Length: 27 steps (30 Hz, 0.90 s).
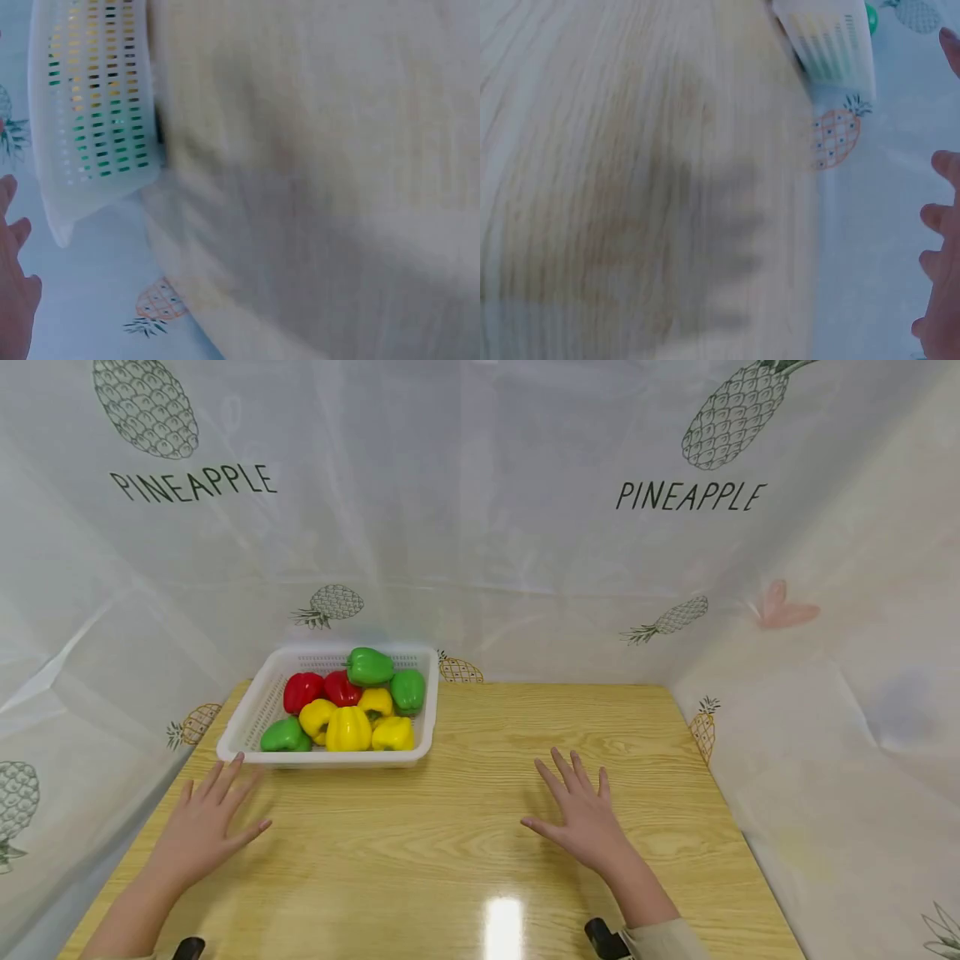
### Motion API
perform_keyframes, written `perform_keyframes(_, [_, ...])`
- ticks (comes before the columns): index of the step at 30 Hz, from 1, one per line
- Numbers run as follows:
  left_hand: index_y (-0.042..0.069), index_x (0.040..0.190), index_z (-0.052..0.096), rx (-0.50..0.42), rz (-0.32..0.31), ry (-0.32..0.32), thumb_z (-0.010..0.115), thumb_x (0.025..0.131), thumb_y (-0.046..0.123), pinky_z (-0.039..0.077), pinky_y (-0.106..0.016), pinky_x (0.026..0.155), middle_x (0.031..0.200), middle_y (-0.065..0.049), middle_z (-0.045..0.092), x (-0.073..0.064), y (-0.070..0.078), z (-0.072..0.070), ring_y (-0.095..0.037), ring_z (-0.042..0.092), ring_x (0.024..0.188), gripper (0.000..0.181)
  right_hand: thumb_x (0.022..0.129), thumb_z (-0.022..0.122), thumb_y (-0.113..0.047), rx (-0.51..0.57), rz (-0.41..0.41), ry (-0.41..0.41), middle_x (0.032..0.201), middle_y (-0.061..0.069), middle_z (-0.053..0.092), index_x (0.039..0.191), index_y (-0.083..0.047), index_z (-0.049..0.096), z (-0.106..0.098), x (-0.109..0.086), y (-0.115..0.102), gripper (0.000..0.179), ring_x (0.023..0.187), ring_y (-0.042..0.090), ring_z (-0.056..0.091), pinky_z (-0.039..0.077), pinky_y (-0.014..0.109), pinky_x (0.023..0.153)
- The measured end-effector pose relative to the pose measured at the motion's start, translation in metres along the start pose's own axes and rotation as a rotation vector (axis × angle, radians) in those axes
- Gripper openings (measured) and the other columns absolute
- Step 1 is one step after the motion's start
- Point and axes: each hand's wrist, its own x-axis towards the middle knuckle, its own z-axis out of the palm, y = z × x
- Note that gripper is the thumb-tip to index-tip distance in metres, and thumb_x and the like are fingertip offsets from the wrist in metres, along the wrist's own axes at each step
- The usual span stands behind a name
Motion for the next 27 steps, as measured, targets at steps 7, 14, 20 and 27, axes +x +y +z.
perform_keyframes(7, [0.025,0.144,0.016,-0.016,-0.019,-0.015,0.057,0.079,0.057,-0.012,-0.055,0.100,0.149,-0.010,0.007,0.015,0.000,-0.010,-0.036,0.004,0.133,0.083,0.078,0.055,-0.061,0.045,-0.061,0.040,0.148,0.005,0.013,0.144,-0.024,0.019,-0.003,0.015,-0.016,0.084,0.134,0.029,0.003,-0.002,0.060,0.100])
perform_keyframes(14, [0.023,0.144,0.017,-0.030,-0.026,-0.020,0.053,0.080,0.058,-0.015,-0.052,0.101,0.149,-0.008,0.005,0.027,0.001,-0.014,-0.038,0.007,0.132,0.082,0.076,0.060,-0.057,0.096,-0.077,0.043,0.148,0.003,0.015,0.143,-0.023,0.022,-0.004,0.028,-0.029,0.084,0.134,0.028,0.007,0.003,0.061,0.100])
perform_keyframes(20, [0.019,0.143,0.024,-0.071,-0.032,0.025,0.059,0.078,0.054,-0.004,-0.059,0.101,0.145,-0.017,0.017,0.041,-0.010,-0.010,-0.045,0.021,0.123,0.081,0.076,0.057,-0.061,0.213,-0.086,0.034,0.146,-0.001,0.020,0.142,-0.023,0.024,-0.003,0.046,-0.040,0.083,0.133,0.023,0.012,0.007,0.056,0.102])
perform_keyframes(27, [0.017,0.142,0.025,-0.130,-0.090,0.038,0.057,0.080,0.054,0.007,-0.066,0.096,0.140,-0.021,0.023,0.053,-0.024,-0.002,-0.045,0.024,0.121,0.079,0.074,0.064,-0.055,0.358,-0.097,0.011,0.144,-0.006,0.023,0.141,-0.027,0.025,0.000,0.066,-0.052,0.082,0.132,0.020,0.017,0.017,0.055,0.100])
